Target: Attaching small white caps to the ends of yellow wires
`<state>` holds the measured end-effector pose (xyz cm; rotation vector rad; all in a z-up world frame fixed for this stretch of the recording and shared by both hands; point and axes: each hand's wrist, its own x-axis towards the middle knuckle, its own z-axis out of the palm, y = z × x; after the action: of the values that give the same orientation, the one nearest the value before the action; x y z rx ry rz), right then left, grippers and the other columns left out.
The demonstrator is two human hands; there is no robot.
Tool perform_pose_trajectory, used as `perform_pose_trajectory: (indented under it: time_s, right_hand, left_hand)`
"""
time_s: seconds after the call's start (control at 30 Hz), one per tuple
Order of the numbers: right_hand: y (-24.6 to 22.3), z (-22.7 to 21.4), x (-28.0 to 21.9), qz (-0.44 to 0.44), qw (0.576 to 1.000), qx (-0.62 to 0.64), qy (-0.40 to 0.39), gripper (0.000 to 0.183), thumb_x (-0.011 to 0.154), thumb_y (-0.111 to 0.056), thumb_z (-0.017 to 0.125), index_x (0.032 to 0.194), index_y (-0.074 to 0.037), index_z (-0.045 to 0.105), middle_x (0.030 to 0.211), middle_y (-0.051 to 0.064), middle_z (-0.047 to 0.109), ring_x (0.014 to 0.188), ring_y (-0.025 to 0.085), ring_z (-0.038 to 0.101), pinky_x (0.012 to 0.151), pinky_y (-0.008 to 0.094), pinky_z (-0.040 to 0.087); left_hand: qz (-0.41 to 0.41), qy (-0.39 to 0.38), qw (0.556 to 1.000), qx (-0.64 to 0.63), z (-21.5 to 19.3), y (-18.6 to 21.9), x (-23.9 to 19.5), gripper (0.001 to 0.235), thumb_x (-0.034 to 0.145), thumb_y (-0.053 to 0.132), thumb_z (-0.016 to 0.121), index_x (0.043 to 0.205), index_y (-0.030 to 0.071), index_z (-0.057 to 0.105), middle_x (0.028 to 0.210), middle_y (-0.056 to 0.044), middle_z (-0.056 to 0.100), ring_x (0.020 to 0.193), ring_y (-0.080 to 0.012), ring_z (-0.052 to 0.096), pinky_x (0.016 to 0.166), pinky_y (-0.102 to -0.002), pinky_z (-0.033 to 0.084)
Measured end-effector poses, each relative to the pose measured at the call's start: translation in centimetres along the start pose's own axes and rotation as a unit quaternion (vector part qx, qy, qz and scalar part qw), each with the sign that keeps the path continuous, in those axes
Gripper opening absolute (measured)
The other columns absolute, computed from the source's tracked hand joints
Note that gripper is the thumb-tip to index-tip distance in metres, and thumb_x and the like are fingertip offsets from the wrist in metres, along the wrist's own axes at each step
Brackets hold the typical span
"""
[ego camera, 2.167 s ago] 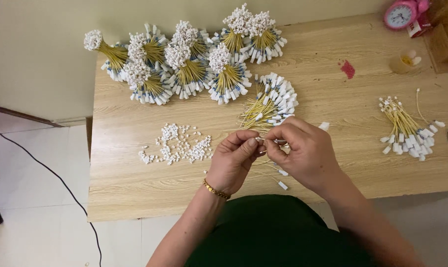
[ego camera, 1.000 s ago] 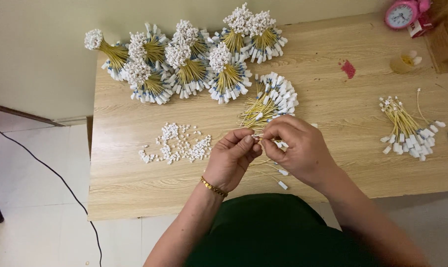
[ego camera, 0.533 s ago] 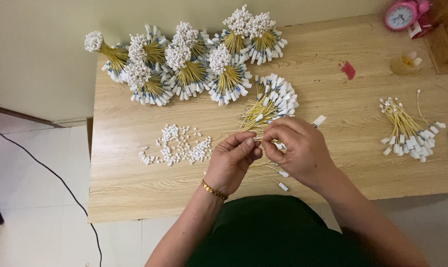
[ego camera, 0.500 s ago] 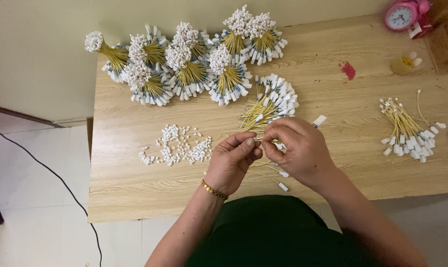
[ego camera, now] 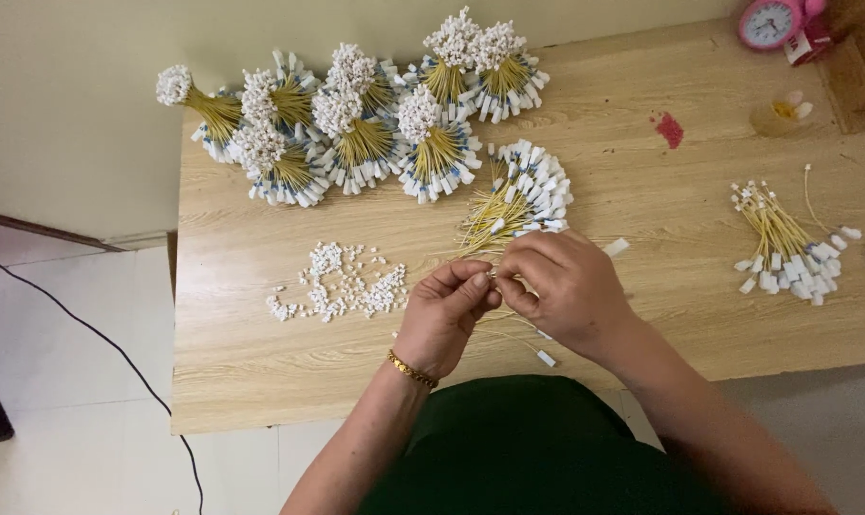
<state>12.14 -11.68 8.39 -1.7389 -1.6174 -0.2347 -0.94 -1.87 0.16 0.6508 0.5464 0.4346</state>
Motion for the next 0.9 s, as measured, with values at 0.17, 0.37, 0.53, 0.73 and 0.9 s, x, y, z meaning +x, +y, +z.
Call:
perform_pose_trajectory:
  time_s: [0.17, 0.37, 0.53, 0.73, 0.9]
  right_hand:
    - [0.5, 1.5, -0.9, 0.026, 0.999, 0.020, -0.012, 0.013, 0.081, -0.007, 0.068, 0.078, -0.016, 0.060, 0.082, -0.001, 0.064, 0.075, 0.022, 0.065, 0.067, 0.033, 0.050]
    - [2.4, 4.3, -3.0, 0.117, 0.976, 0.119, -0.142, 0.005, 0.083, -0.006, 0.065, 0.081, -0.006, 0.060, 0.080, 0.015, 0.065, 0.077, 0.037, 0.066, 0.066, 0.045, 0.051]
    - [7.9, 9.8, -6.3, 0.237, 0.919, 0.167, -0.269, 0.017, 0.086, -0.018, 0.065, 0.091, -0.001, 0.063, 0.086, 0.026, 0.065, 0.087, 0.047, 0.064, 0.073, 0.053, 0.051]
    - [18.0, 15.3, -4.1, 0.248, 0.948, -0.048, -0.192, 0.013, 0.093, -0.022, 0.056, 0.099, -0.015, 0.066, 0.091, 0.010, 0.065, 0.088, 0.037, 0.067, 0.074, 0.047, 0.053]
    - [25.0, 21.4, -4.0, 0.055, 0.951, -0.274, -0.133, 0.007, 0.083, -0.034, 0.058, 0.079, -0.032, 0.064, 0.093, -0.007, 0.057, 0.094, 0.023, 0.054, 0.074, 0.039, 0.042]
  left_hand:
    - [0.016, 0.028, 0.999, 0.032, -0.7, -0.9, 0.2, 0.014, 0.088, 0.000, 0.067, 0.101, -0.004, 0.067, 0.085, -0.015, 0.069, 0.072, -0.0215, 0.071, 0.071, -0.027, 0.060]
    - [0.008, 0.059, 0.986, 0.153, -5.9, -4.7, 2.5, 0.014, 0.088, 0.001, 0.067, 0.101, -0.004, 0.067, 0.085, -0.012, 0.068, 0.073, -0.0182, 0.069, 0.073, -0.027, 0.059]
    - [-0.040, 0.081, 0.923, 0.374, -11.5, -8.4, 3.8, 0.015, 0.086, 0.010, 0.070, 0.099, 0.002, 0.071, 0.084, -0.012, 0.072, 0.073, -0.0190, 0.070, 0.073, -0.030, 0.057]
    - [-0.005, 0.080, 0.756, 0.650, -16.2, -11.1, 3.8, 0.012, 0.081, 0.027, 0.072, 0.092, 0.024, 0.076, 0.085, -0.003, 0.070, 0.086, -0.0226, 0.070, 0.079, -0.035, 0.055]
    - [0.009, 0.105, 0.778, 0.620, -14.3, -8.8, 3.8, 0.017, 0.081, 0.019, 0.068, 0.097, 0.019, 0.074, 0.084, -0.008, 0.065, 0.081, -0.0260, 0.069, 0.071, -0.035, 0.057]
